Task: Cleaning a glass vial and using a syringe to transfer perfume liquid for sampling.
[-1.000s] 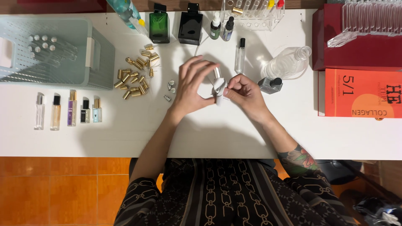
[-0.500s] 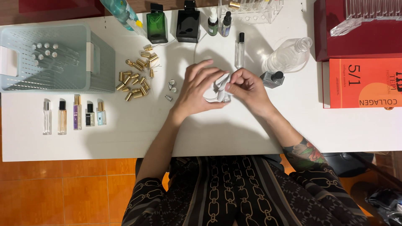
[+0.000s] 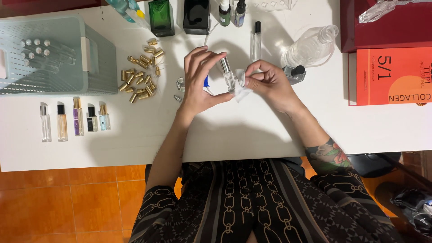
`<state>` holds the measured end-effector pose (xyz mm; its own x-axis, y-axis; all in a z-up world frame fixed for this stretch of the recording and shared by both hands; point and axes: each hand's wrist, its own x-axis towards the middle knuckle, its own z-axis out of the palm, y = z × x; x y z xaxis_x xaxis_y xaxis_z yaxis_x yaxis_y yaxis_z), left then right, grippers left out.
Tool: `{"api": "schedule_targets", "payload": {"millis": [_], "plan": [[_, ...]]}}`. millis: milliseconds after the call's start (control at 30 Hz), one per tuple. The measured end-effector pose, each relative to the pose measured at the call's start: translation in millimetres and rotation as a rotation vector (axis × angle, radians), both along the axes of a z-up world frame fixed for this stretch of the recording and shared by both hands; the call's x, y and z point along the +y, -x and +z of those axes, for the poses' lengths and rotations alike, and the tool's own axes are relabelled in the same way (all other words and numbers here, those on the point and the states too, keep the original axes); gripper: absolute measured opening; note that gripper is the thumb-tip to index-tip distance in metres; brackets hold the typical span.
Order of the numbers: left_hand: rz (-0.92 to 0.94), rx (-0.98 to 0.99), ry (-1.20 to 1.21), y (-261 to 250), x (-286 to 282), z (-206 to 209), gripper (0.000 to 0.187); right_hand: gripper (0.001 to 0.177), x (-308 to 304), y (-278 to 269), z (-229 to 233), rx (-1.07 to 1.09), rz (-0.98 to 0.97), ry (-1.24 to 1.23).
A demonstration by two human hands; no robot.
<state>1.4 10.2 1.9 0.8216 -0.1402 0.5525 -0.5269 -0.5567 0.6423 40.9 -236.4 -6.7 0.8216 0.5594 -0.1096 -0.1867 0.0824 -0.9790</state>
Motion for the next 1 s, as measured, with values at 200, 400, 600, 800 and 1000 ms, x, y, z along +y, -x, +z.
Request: {"api": "schedule_targets", "payload": {"millis": [200,400,600,800,1000], "plan": [[-0.104,-0.007,0.031,1.3,-8.6,-1.2,0.089,0.029,11.3,7.0,-16.2,0.157,-0.083,-0.059],[-0.070,0.020,-0.010,0.7,-11.8,-3.1,0.093,0.028,14.7,9.3,19.9,0.520,-0.011,-0.541],[-0.053,0.045,-0.036,-0.2,-10.3,-6.6,0.099,0.012,5.3,14.0,-14.4,0.386,0.094,-0.591],[0.002,0.027,-0.148,2.2,-12.7,-0.6,0.089,0.010,9.5,11.7,-10.9,0.182,0.044,-0.382],[0.049,-0.014,-0.247,4.8,-15.1,2.2,0.086,0.011,13.5,15.0,1.4,0.008,-0.015,-0.210]]}}
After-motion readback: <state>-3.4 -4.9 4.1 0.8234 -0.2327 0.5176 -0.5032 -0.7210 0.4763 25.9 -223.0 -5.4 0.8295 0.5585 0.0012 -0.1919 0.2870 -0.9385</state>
